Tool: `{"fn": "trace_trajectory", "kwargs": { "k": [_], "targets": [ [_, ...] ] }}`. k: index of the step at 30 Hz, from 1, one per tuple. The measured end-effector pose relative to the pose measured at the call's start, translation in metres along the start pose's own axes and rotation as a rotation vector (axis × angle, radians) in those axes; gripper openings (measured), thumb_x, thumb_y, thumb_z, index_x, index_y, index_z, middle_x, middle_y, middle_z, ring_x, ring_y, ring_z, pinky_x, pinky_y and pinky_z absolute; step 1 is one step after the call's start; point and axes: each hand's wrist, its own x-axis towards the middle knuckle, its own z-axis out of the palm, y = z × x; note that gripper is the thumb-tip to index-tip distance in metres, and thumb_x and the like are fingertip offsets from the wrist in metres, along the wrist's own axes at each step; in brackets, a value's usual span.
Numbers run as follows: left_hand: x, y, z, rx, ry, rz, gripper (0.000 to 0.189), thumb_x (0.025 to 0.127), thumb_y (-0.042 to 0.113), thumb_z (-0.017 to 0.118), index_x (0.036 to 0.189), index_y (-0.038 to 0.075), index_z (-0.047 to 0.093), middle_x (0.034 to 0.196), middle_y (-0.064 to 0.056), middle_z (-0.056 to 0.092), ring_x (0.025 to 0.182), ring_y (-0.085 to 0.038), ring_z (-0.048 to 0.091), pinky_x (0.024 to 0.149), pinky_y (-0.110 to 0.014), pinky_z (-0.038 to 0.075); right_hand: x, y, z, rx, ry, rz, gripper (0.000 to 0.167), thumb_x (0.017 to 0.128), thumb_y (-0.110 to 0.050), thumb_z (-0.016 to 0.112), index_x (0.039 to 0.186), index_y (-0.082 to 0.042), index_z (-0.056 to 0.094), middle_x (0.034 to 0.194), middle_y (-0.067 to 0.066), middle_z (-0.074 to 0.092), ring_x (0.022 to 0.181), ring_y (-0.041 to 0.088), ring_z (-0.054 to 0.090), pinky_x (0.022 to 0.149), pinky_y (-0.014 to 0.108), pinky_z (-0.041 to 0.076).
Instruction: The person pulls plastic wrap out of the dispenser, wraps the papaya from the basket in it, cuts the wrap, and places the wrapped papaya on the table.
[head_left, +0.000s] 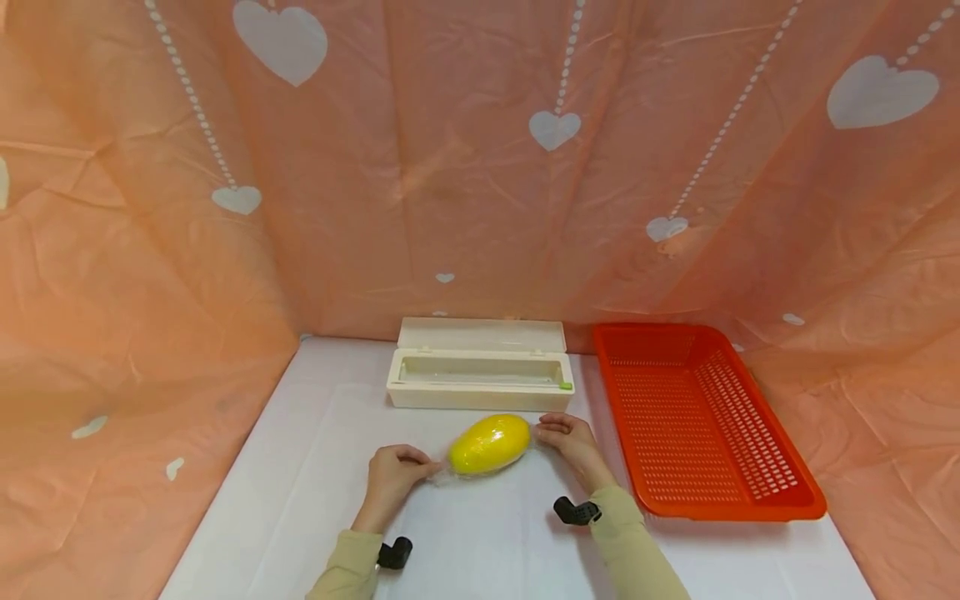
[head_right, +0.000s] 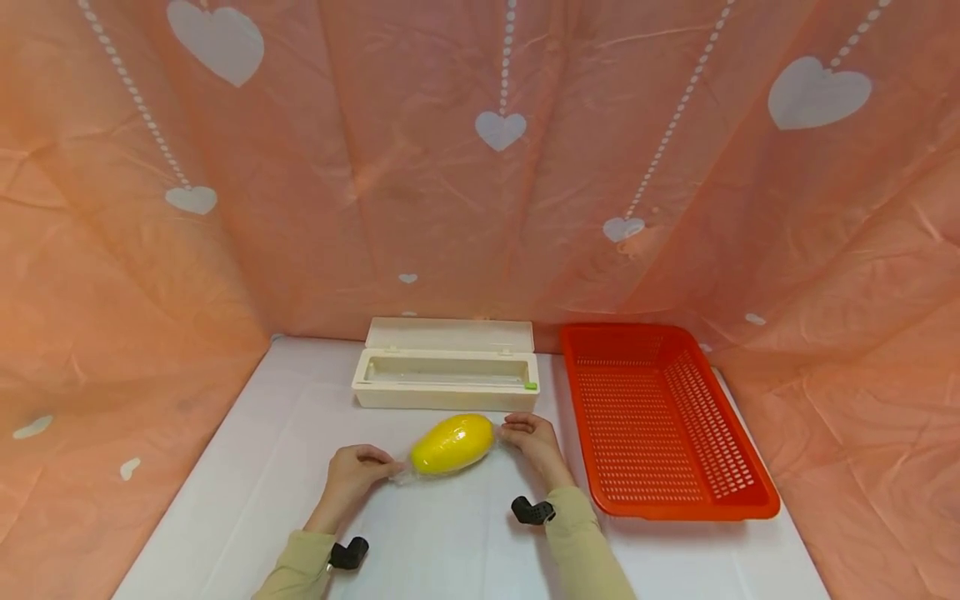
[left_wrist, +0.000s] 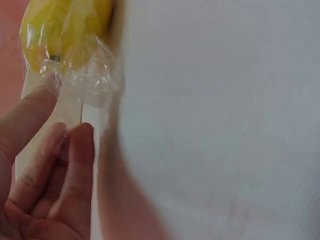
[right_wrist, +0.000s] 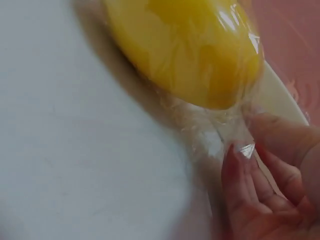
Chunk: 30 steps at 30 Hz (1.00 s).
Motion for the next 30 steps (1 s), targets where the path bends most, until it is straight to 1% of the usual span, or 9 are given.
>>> {"fn": "trace_trajectory", "kwargs": {
  "k": [4, 12, 16, 18, 20, 22, 25, 27, 30],
  "targets": [
    [0.008, 0.000, -0.004, -0.091, -0.012, 0.026, 0.022, 0.068, 0.011, 0.087, 0.079, 0.002, 0.071, 0.073, -0.005, 0.068, 0.066, -0.016, 0.063, 0.060, -0.025, 0.053, -0.005, -0.001, 0.001, -0.036, 0.019, -0.014, 0.030, 0.079, 0.001, 0.075, 0.104, 0.011, 0.063, 0.087, 0.011, 0.068, 0.076, 0.016, 0.063, 0.070, 0.025, 0.055],
    [0.017, 0.006, -0.021, -0.269, -0.032, 0.019, 0.021, 0.074, 0.001, 0.080, 0.092, -0.003, 0.070, 0.087, -0.012, 0.069, 0.081, -0.019, 0.064, 0.069, -0.023, 0.053, -0.020, -0.002, 0.003, -0.121, 0.088, -0.037, 0.027, 0.077, -0.003, 0.078, 0.097, 0.008, 0.065, 0.084, 0.010, 0.068, 0.073, 0.015, 0.062, 0.065, 0.024, 0.054],
    [0.012, 0.017, -0.031, -0.378, 0.014, 0.000, 0.020, 0.083, 0.001, 0.073, 0.099, -0.009, 0.067, 0.093, -0.014, 0.070, 0.083, -0.017, 0.065, 0.073, -0.025, 0.055, -0.028, 0.001, 0.005, -0.142, 0.125, -0.054, 0.025, 0.077, -0.004, 0.078, 0.095, 0.008, 0.065, 0.082, 0.010, 0.067, 0.069, 0.015, 0.060, 0.061, 0.023, 0.052],
    [0.006, 0.025, -0.035, -0.460, 0.033, -0.018, 0.020, 0.088, 0.003, 0.067, 0.101, -0.012, 0.065, 0.093, -0.015, 0.069, 0.082, -0.016, 0.066, 0.074, -0.027, 0.056, -0.032, 0.003, 0.005, -0.155, 0.143, -0.053, 0.024, 0.078, -0.004, 0.078, 0.094, 0.008, 0.065, 0.081, 0.010, 0.067, 0.067, 0.014, 0.059, 0.058, 0.023, 0.051],
    [-0.001, 0.036, -0.038, -0.574, 0.018, -0.048, 0.022, 0.092, 0.006, 0.062, 0.102, -0.014, 0.063, 0.092, -0.014, 0.069, 0.081, -0.018, 0.067, 0.075, -0.029, 0.056, -0.035, 0.005, 0.006, -0.153, 0.159, -0.047, 0.022, 0.078, -0.003, 0.077, 0.093, 0.007, 0.064, 0.079, 0.009, 0.066, 0.065, 0.013, 0.058, 0.057, 0.022, 0.050],
    [-0.009, 0.046, -0.039, -0.689, -0.080, -0.075, 0.029, 0.096, 0.013, 0.058, 0.103, -0.015, 0.062, 0.094, -0.017, 0.068, 0.083, -0.021, 0.068, 0.078, -0.032, 0.056, -0.038, 0.006, 0.007, -0.155, 0.172, -0.050, 0.021, 0.078, -0.002, 0.077, 0.092, 0.007, 0.064, 0.078, 0.008, 0.066, 0.064, 0.013, 0.058, 0.055, 0.022, 0.050],
    [-0.021, 0.057, -0.032, -0.812, -0.295, -0.143, 0.040, 0.099, 0.023, 0.053, 0.108, -0.016, 0.059, 0.100, -0.021, 0.068, 0.091, -0.028, 0.068, 0.085, -0.039, 0.054, -0.039, 0.005, 0.008, -0.144, 0.186, -0.053, 0.021, 0.078, -0.001, 0.076, 0.092, 0.008, 0.064, 0.077, 0.009, 0.066, 0.063, 0.013, 0.058, 0.054, 0.022, 0.050],
    [-0.027, 0.059, -0.024, -0.854, -0.424, -0.186, 0.046, 0.100, 0.028, 0.050, 0.113, -0.016, 0.056, 0.106, -0.024, 0.066, 0.098, -0.031, 0.066, 0.090, -0.041, 0.051, -0.039, 0.005, 0.008, -0.135, 0.193, -0.051, 0.021, 0.077, 0.000, 0.076, 0.091, 0.008, 0.064, 0.076, 0.009, 0.066, 0.062, 0.013, 0.058, 0.054, 0.022, 0.050],
    [-0.031, 0.056, -0.009, -0.913, -0.504, -0.230, 0.053, 0.101, 0.030, 0.047, 0.124, -0.017, 0.048, 0.116, -0.026, 0.061, 0.108, -0.035, 0.061, 0.095, -0.043, 0.046, -0.040, 0.004, 0.007, -0.125, 0.196, -0.048, 0.021, 0.076, 0.000, 0.077, 0.091, 0.008, 0.063, 0.075, 0.008, 0.065, 0.062, 0.013, 0.058, 0.053, 0.023, 0.051]
  ]
}}
